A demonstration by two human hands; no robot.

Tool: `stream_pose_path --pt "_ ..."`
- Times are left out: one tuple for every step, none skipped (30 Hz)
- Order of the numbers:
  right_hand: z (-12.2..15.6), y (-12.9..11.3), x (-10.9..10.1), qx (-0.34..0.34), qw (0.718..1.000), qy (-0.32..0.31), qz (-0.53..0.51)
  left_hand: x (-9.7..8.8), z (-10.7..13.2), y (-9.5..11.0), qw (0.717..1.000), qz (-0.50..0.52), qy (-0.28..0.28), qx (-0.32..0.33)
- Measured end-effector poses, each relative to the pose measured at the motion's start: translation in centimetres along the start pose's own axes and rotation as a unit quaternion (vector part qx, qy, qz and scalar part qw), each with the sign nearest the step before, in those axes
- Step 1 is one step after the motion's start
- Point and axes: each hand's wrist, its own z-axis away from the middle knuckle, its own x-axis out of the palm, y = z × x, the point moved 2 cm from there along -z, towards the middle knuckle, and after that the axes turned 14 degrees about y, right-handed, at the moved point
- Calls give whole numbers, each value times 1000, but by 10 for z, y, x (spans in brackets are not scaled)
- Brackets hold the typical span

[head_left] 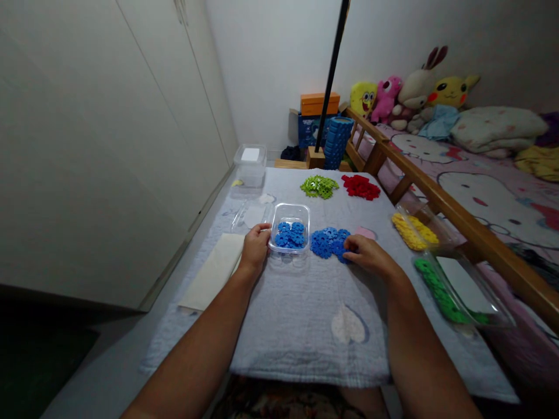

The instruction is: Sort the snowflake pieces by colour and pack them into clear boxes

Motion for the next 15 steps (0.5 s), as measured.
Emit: stream_pose_path --pt "0 -1 -1 12 999 -9 -31 0 0 0 1000 2 -1 1" --pt "0 -3 -3 24 998 -15 -62 0 0 0 1000 4 -2 2" --pt "0 -6 -4 34 995 -16 -91 0 0 0 1000 6 -3 2" --pt "0 -10 -5 42 992 -11 -116 0 0 0 1000 7 -4 2" --pt "-2 -14 -6 47 989 -1 -137 0 0 0 1000 7 -5 2" --pt "-3 -20 -6 52 986 12 -155 0 0 0 1000 6 -5 1" --pt "-5 -26 -5 56 983 27 -171 0 0 0 1000 6 -5 0" --pt "-8 -33 -3 58 980 41 -186 0 1 0 1000 6 -5 -2" --pt "-12 -41 0 56 977 54 -196 0 1 1 1000 7 -4 -4" --pt "-16 -49 4 48 976 67 -200 0 1 1 1000 8 -4 -7" --pt "-21 -58 8 31 977 83 -195 0 1 1 1000 10 -5 -8" --pt "-26 -67 12 5 978 102 -182 0 1 1 1000 10 -5 -8" --pt "-32 -76 17 -26 979 121 -161 0 1 1 1000 10 -5 -8" --pt "-38 -85 22 -58 979 135 -138 0 0 0 1000 9 -4 -7" --pt "-44 -93 27 -89 979 145 -115 0 0 0 1000 8 -4 -5"
